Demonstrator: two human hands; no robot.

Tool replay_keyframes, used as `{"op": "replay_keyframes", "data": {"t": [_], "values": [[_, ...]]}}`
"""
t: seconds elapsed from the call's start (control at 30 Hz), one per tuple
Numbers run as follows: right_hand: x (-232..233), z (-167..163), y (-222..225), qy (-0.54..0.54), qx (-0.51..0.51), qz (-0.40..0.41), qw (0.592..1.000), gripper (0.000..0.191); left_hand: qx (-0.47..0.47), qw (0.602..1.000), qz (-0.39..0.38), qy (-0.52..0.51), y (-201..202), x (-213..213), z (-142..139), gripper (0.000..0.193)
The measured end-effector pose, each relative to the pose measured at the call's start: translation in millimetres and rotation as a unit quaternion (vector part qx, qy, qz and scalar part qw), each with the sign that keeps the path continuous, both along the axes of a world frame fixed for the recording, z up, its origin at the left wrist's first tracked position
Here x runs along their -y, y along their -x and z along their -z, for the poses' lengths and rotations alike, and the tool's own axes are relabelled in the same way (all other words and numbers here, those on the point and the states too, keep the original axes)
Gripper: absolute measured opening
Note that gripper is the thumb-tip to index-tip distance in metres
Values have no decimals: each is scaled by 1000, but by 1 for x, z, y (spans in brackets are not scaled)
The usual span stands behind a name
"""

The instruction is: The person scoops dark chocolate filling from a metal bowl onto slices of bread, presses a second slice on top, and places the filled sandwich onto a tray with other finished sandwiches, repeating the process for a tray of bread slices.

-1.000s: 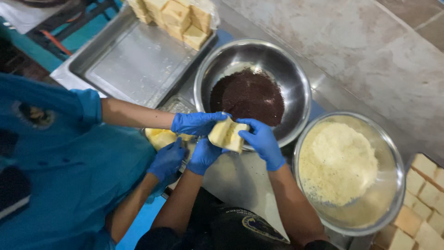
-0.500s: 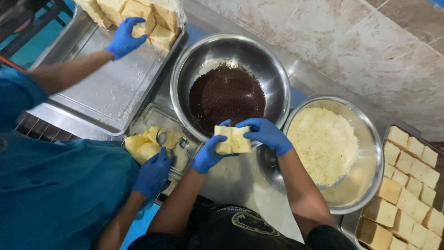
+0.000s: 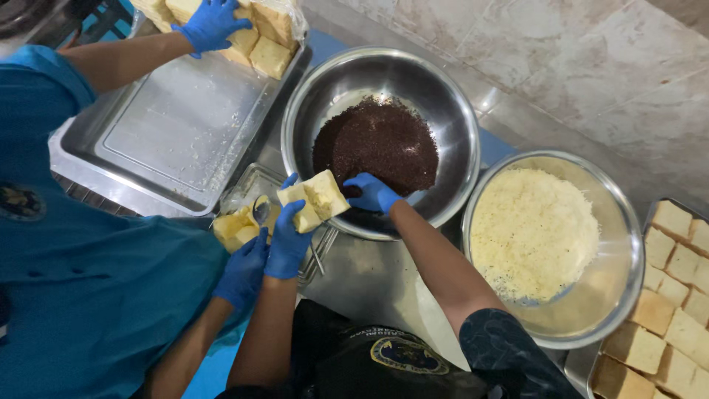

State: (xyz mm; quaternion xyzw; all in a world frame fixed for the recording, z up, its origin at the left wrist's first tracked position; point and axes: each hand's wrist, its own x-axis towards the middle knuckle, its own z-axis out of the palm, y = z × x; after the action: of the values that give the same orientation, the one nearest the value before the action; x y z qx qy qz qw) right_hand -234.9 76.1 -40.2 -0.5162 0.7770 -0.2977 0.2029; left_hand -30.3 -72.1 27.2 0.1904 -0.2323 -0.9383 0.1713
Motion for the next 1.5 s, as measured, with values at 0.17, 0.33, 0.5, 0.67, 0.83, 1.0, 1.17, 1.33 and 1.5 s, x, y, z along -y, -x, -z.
{"op": "replay_keyframes", "data": {"t": [0.17, 0.33, 0.5, 0.67, 0.83, 1.0, 1.17, 1.33, 1.5], "values": [[-2, 4, -9, -116, 127, -15, 985, 36, -14, 1000, -12, -19, 10, -8, -8, 73], [-28, -11, 3, -255, 376, 108, 884, 30, -22, 1000, 6, -9, 23, -29, -2, 68], [-63, -64, 55, -201, 364, 69, 907, 26, 10, 999, 11, 41, 57, -50, 19, 66], [-74, -130, 91, -101, 411, 127, 897, 27, 105, 993, 45, -1, 99, -71, 41, 62], [-64, -171, 85, -129, 288, 106, 943, 26, 111, 989, 91, -24, 118, -90, 44, 62], [-63, -180, 78, -152, 286, 97, 941, 27, 104, 991, 87, -21, 127, -93, 39, 57], [-58, -176, 80, -169, 178, 70, 967, 25, 106, 988, 110, -11, 128, -93, 32, 57], [-54, -176, 81, -177, 193, 56, 964, 25, 97, 989, 109, -22, 129, -89, 26, 55], [-47, -172, 80, -184, 239, 39, 953, 26, 60, 991, 110, -55, 132, -87, 26, 55]]}}
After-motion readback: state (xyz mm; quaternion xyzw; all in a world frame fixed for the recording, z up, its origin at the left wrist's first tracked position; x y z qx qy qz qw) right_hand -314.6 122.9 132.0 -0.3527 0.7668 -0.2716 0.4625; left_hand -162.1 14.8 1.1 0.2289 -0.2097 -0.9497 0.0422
